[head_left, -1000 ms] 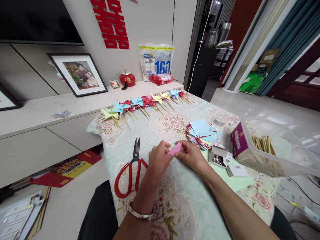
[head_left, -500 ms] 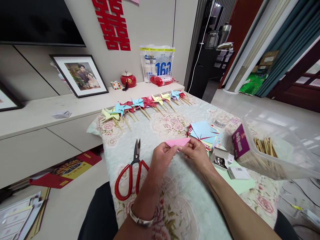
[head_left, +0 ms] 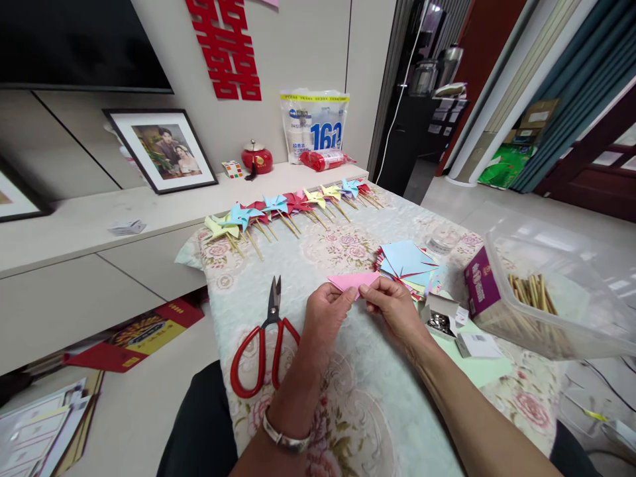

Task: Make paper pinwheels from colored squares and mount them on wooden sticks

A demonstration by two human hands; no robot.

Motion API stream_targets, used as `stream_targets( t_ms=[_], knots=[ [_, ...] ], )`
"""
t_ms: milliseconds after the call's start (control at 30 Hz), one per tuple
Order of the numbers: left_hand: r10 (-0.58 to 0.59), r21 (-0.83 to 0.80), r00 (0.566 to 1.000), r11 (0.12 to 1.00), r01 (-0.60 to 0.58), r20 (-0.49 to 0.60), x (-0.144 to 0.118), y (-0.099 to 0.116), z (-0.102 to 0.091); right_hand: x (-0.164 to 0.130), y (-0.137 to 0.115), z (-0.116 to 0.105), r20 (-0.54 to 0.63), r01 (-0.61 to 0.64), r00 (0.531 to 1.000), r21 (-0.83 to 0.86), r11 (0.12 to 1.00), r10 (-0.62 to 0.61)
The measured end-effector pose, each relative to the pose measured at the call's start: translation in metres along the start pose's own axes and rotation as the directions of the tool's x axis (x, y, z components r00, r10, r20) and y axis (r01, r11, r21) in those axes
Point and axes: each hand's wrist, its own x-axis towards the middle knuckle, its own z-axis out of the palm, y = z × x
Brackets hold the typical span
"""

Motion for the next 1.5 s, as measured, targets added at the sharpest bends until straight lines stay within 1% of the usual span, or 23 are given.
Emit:
stream_targets(
  t_ms=[100,233,367,500,600,733,967,1100,1200,1333,1433,1500],
  knots=[
    [0.014,-0.013,1.000,1.000,-0.014,0.007,0.0009,-0.0019,0.0007,-0.0009,-0.0002,0.0015,0.003,0.006,1.000,0.014,1.000,-0.006],
    [-0.004,0.002,1.000,1.000,0.004,0.010,0.0024,-0.0035,-0.0019,-0.0020,-0.0006,0.0023,0.013,0.004,1.000,0.038,0.999,-0.004],
    [-0.018,0.021,0.999,1.000,0.018,0.030,0.0002,-0.0018,-0.0006,-0.0009,0.0004,0.0000,-0.028,0.031,0.999,0.053,0.998,-0.029],
    [0.015,0.052,0.999,0.998,-0.017,0.035,-0.0024,-0.0013,0.0038,-0.0004,0.0002,-0.0013,-0.060,0.043,0.997,0.074,0.996,-0.039],
    [0.023,0.045,0.999,0.999,-0.025,0.043,-0.0015,-0.0030,0.0047,-0.0008,-0.0010,-0.0004,-0.062,0.038,0.998,0.086,0.996,-0.032],
    [-0.004,0.027,0.999,1.000,0.003,0.051,-0.0002,-0.0043,0.0043,-0.0004,-0.0015,0.0003,-0.061,0.031,0.998,0.106,0.994,-0.024],
    [0.012,0.103,0.995,0.994,-0.022,0.101,-0.0049,-0.0002,0.0064,0.0012,-0.0012,-0.0014,-0.114,0.051,0.993,0.129,0.990,-0.036],
    [-0.011,0.099,0.996,0.995,0.003,0.085,-0.0043,0.0001,0.0055,0.0002,-0.0026,-0.0005,-0.085,0.036,0.996,0.136,0.990,-0.025],
    [-0.020,0.099,0.995,0.995,0.010,0.095,-0.0030,-0.0029,0.0052,0.0006,-0.0023,-0.0015,-0.101,0.044,0.994,0.137,0.990,-0.031],
    [-0.003,0.123,0.995,0.992,-0.009,0.096,-0.0035,-0.0037,0.0058,0.0023,-0.0013,-0.0043,-0.134,0.065,0.990,0.129,0.989,-0.048],
    [0.031,0.076,0.997,0.996,-0.037,0.076,-0.0047,0.0002,0.0049,0.0024,-0.0024,-0.0046,-0.126,0.058,0.991,0.124,0.991,-0.043],
    [0.050,0.041,0.998,0.998,-0.052,0.046,-0.0052,0.0026,0.0035,0.0014,-0.0039,-0.0035,-0.100,0.043,0.995,0.124,0.991,-0.030]
  ],
)
